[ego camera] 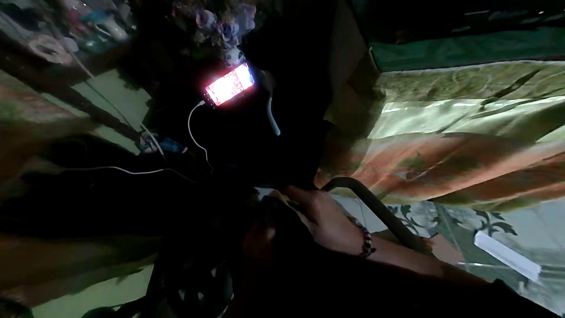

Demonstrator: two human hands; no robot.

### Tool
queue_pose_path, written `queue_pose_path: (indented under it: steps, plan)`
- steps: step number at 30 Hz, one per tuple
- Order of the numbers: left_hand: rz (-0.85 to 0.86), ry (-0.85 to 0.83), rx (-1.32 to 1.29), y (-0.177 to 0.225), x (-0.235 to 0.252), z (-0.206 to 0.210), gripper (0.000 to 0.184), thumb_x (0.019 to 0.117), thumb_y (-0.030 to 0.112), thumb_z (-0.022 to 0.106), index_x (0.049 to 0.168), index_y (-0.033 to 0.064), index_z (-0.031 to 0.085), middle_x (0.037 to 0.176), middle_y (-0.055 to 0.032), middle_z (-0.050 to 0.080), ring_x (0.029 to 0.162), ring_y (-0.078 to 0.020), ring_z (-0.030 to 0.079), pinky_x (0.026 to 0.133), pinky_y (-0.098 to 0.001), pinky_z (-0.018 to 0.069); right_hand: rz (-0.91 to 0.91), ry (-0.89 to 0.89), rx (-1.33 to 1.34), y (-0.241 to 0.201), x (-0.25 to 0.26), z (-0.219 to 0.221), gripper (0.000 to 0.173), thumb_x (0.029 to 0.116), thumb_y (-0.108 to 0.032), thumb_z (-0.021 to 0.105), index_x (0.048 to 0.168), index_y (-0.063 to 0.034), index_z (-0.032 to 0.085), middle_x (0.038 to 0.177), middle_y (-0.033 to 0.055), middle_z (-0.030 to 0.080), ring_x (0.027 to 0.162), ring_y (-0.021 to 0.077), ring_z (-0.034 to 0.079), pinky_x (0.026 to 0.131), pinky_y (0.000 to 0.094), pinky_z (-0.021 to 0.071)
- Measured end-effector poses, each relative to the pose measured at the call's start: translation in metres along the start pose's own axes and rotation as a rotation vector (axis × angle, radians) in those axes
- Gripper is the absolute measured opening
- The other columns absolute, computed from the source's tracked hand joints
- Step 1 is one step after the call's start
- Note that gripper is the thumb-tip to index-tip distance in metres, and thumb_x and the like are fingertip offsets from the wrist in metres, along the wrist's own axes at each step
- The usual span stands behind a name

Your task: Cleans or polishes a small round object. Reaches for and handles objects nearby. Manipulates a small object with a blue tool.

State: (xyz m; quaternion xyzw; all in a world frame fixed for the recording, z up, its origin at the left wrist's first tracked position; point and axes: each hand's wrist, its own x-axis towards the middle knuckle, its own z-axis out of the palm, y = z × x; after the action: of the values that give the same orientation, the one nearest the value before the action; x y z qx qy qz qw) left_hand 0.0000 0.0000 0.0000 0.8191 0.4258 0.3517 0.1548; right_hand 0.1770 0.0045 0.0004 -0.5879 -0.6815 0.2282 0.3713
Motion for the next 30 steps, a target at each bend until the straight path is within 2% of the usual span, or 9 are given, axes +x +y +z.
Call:
queue_pose_path:
  steps: [3, 4, 5, 7, 12, 15, 21, 25, 30]
  plan:
    - [0.118, 0.161, 0.078, -0.034, -0.013, 0.026, 0.031, 0.0864, 0.027, 0.072, 0.090, -0.0034, 0.071, 0.086, -0.0149, 0.073, 0.082, -0.0193, 0.071, 0.078, -0.0312, 0.0568, 0.186, -0.191, 0.158, 0.003, 0.008, -0.004, 0.035, 0.1058, -0.041, 0.048, 0.107, -0.0109, 0.067, 0.083, 0.0068, 0.066, 0.078, 0.0211, 0.066, 0.070, 0.0456, 0.0544]
    - [-0.024, 0.107, 0.069, -0.025, -0.010, 0.021, 0.035, 0.0832, 0.031, 0.075, 0.092, -0.0034, 0.072, 0.088, -0.0108, 0.074, 0.084, -0.0134, 0.071, 0.079, -0.0284, 0.0569, 0.180, -0.174, 0.204, 0.005, 0.008, -0.002, 0.032, 0.1054, -0.037, 0.051, 0.110, -0.0109, 0.068, 0.086, 0.0065, 0.068, 0.080, 0.0189, 0.067, 0.073, 0.0435, 0.0556]
    - [-0.310, -0.095, 0.013, 0.004, 0.006, 0.000, 0.041, 0.0810, 0.028, 0.079, 0.104, -0.0049, 0.069, 0.097, -0.0074, 0.074, 0.093, -0.0071, 0.069, 0.087, -0.0263, 0.0554, 0.131, -0.123, 0.239, 0.009, 0.007, 0.004, 0.029, 0.1043, -0.033, 0.053, 0.111, -0.0102, 0.068, 0.088, 0.0064, 0.070, 0.081, 0.0171, 0.068, 0.073, 0.0417, 0.0568]
    - [-0.312, 0.071, -0.212, 0.003, 0.010, 0.004, 0.053, 0.0693, 0.024, 0.085, 0.103, -0.0110, 0.064, 0.089, -0.0096, 0.072, 0.082, -0.0048, 0.070, 0.076, -0.0240, 0.0601, -0.073, 0.014, 0.283, 0.018, 0.003, 0.015, 0.029, 0.1028, -0.031, 0.056, 0.113, -0.0064, 0.068, 0.091, 0.0068, 0.072, 0.083, 0.0126, 0.070, 0.074, 0.0360, 0.0591]
    - [-0.454, -0.208, -0.555, 0.022, 0.041, -0.028, 0.023, 0.0880, 0.003, 0.068, 0.107, -0.0101, 0.064, 0.096, -0.0020, 0.071, 0.091, 0.0042, 0.065, 0.087, -0.0146, 0.0530, -0.580, 0.056, 0.273, 0.033, 0.002, 0.016, 0.048, 0.1069, -0.042, 0.044, 0.114, 0.0022, 0.061, 0.100, 0.0160, 0.069, 0.096, 0.0168, 0.068, 0.087, 0.0278, 0.0548]
    - [-0.531, -0.412, -0.858, -0.021, 0.032, -0.028, 0.027, 0.0931, -0.002, 0.060, 0.120, -0.0043, 0.060, 0.105, 0.0044, 0.069, 0.097, 0.0034, 0.064, 0.089, -0.0172, 0.0540, -0.685, -0.057, 0.257, 0.034, 0.000, 0.009, 0.039, 0.1006, -0.034, 0.060, 0.122, -0.0013, 0.056, 0.111, 0.0192, 0.063, 0.106, 0.0257, 0.064, 0.094, 0.0329, 0.0537]
    - [-0.675, -0.470, -0.867, -0.025, 0.023, -0.013, 0.025, 0.0961, 0.001, 0.058, 0.121, -0.0027, 0.059, 0.105, 0.0019, 0.068, 0.096, 0.0016, 0.064, 0.088, -0.0201, 0.0547, -0.638, -0.110, 0.235, 0.041, -0.001, 0.006, 0.043, 0.0784, -0.023, 0.077, 0.115, -0.0066, 0.061, 0.110, 0.0176, 0.066, 0.096, 0.0279, 0.067, 0.075, 0.0395, 0.0592]
    - [-0.725, -0.266, -0.872, -0.007, 0.019, -0.007, 0.021, 0.0968, 0.005, 0.058, 0.118, 0.0009, 0.060, 0.102, -0.0005, 0.068, 0.092, -0.0041, 0.067, 0.083, -0.0233, 0.0577, -0.465, 0.039, 0.410, 0.034, -0.002, 0.024, 0.027, 0.0983, -0.027, 0.064, 0.104, -0.0007, 0.066, 0.102, 0.0154, 0.068, 0.099, 0.0192, 0.066, 0.086, 0.0311, 0.0565]
    - [-0.562, -0.161, -0.694, -0.009, 0.014, -0.008, 0.054, 0.0806, 0.000, 0.071, 0.131, -0.0036, 0.054, 0.113, -0.0024, 0.068, 0.100, -0.0032, 0.067, 0.087, -0.0226, 0.0581, -0.272, 0.075, 0.565, 0.017, 0.002, 0.026, 0.027, 0.1003, -0.017, 0.053, 0.107, 0.0044, 0.068, 0.106, 0.0123, 0.069, 0.102, 0.0105, 0.065, 0.091, 0.0257, 0.0543]
